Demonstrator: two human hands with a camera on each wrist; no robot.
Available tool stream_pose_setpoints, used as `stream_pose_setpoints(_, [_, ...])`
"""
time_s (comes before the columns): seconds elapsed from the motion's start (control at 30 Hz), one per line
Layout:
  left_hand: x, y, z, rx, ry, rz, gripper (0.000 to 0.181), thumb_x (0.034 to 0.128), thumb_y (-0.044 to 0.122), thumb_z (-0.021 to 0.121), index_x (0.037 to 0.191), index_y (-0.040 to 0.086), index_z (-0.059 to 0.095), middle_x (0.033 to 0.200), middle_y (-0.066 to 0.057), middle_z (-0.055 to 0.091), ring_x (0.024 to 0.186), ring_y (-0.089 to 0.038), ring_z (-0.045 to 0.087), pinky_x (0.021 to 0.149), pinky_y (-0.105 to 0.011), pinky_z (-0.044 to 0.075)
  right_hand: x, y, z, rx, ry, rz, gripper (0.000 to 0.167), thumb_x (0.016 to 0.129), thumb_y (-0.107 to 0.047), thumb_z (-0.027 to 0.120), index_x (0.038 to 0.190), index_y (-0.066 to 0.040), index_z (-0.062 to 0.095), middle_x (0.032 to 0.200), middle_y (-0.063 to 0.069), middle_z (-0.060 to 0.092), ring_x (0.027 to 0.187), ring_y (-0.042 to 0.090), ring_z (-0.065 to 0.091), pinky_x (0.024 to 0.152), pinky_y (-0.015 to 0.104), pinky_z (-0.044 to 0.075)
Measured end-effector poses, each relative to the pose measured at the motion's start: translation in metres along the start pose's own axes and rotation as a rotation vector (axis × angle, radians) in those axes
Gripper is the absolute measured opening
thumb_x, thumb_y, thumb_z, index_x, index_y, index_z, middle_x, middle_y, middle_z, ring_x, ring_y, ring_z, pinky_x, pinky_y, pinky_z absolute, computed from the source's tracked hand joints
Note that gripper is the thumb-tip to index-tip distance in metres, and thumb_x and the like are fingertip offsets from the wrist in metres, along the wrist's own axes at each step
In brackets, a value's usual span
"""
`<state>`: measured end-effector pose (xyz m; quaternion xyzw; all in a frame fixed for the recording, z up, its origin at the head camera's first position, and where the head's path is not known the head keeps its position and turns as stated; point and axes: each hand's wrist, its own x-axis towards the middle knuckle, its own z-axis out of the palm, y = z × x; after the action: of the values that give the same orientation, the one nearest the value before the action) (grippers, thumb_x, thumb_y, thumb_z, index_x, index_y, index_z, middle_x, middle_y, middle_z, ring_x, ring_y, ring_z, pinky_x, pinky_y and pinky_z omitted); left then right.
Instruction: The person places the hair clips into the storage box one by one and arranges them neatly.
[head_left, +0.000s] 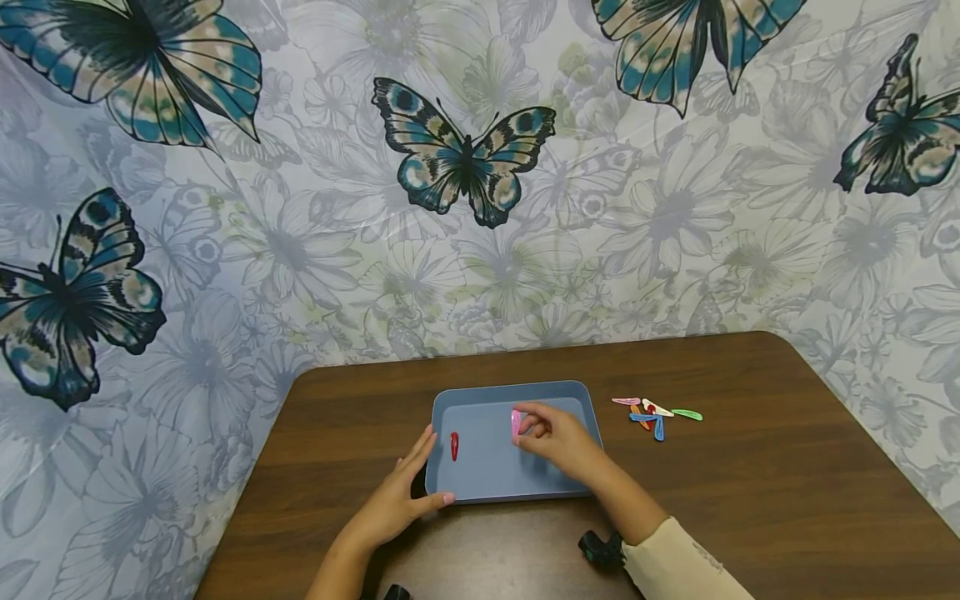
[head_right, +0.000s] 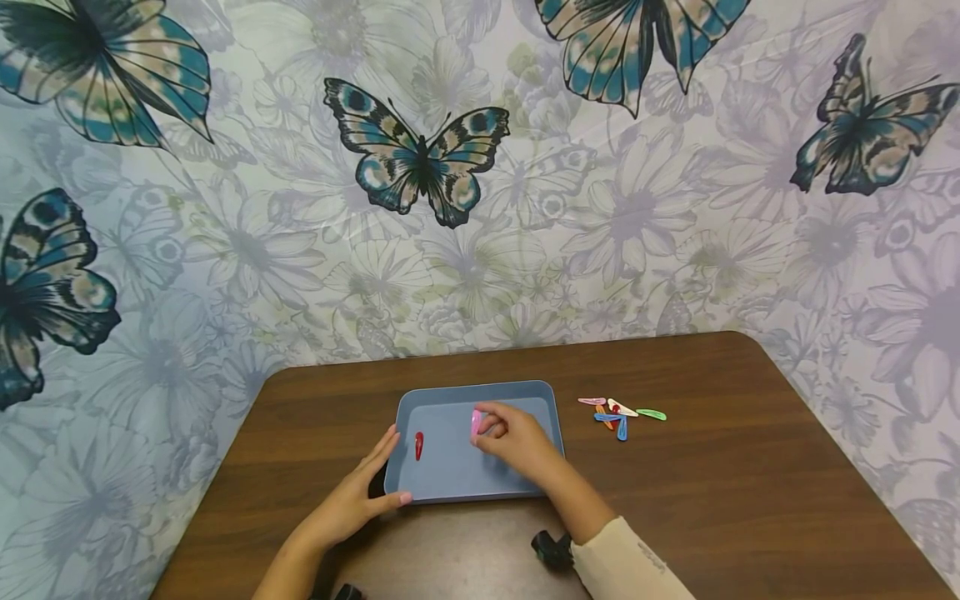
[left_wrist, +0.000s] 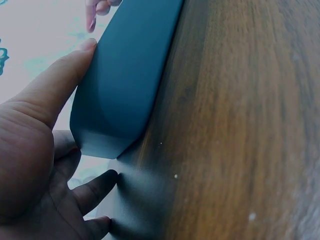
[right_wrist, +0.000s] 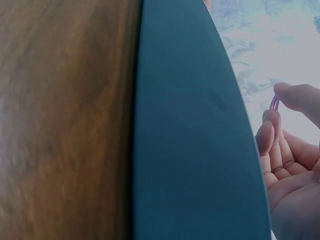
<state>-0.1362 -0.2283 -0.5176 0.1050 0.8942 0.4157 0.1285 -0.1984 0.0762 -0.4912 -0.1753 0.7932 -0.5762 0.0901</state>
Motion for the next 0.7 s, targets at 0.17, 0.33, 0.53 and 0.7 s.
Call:
stream_pose_setpoints(0.17, [-0.001, 0.0, 0.001, 0.001, 0.005, 0.009, 0.101, 0.0873, 0.047, 0.076, 0.164, 0.027, 0.014, 0.172, 0.009, 0.001, 0.159, -0.033, 0.008, 0.123, -0.068, -0.003, 0.003, 0.0, 0.007, 0.005, -0.008, 0.015, 0.055, 0.087, -0.012, 0.079, 0.136, 0.002, 0.059, 0.096, 0.009, 0.068, 0.076, 0.009, 0.058, 0.059, 0.017, 0.043])
stream_pose_setpoints(0.33, [-0.001, 0.001, 0.001, -0.009, 0.002, 0.007, 0.099, 0.0883, 0.046, 0.076, 0.164, 0.027, 0.014, 0.172, 0.01, 0.001, 0.159, -0.033, 0.008, 0.123, -0.067, -0.005, 0.005, -0.001, 0.014, -0.01, -0.003, 0.021, 0.054, 0.086, -0.011, 0.079, 0.135, 0.002, 0.061, 0.092, 0.005, 0.067, 0.075, 0.009, 0.058, 0.06, 0.017, 0.044])
stream_pose_setpoints(0.53, [-0.002, 0.003, 0.0, -0.022, 0.004, 0.009, 0.099, 0.0886, 0.045, 0.076, 0.164, 0.027, 0.014, 0.172, 0.012, 0.0, 0.159, -0.031, 0.007, 0.123, -0.067, -0.006, 0.009, 0.0, 0.021, -0.017, -0.007, 0.006, 0.053, 0.086, -0.011, 0.079, 0.134, 0.003, 0.061, 0.089, 0.004, 0.065, 0.075, 0.01, 0.057, 0.06, 0.017, 0.044])
stream_pose_setpoints(0.7, [-0.001, 0.002, 0.0, -0.025, 0.007, 0.015, 0.099, 0.0886, 0.044, 0.076, 0.164, 0.025, 0.015, 0.172, 0.01, 0.001, 0.159, -0.031, 0.008, 0.123, -0.067, -0.006, 0.012, 0.0, 0.026, -0.038, -0.014, -0.009, 0.052, 0.086, -0.011, 0.079, 0.133, 0.002, 0.062, 0.088, 0.003, 0.066, 0.074, 0.009, 0.059, 0.061, 0.018, 0.046])
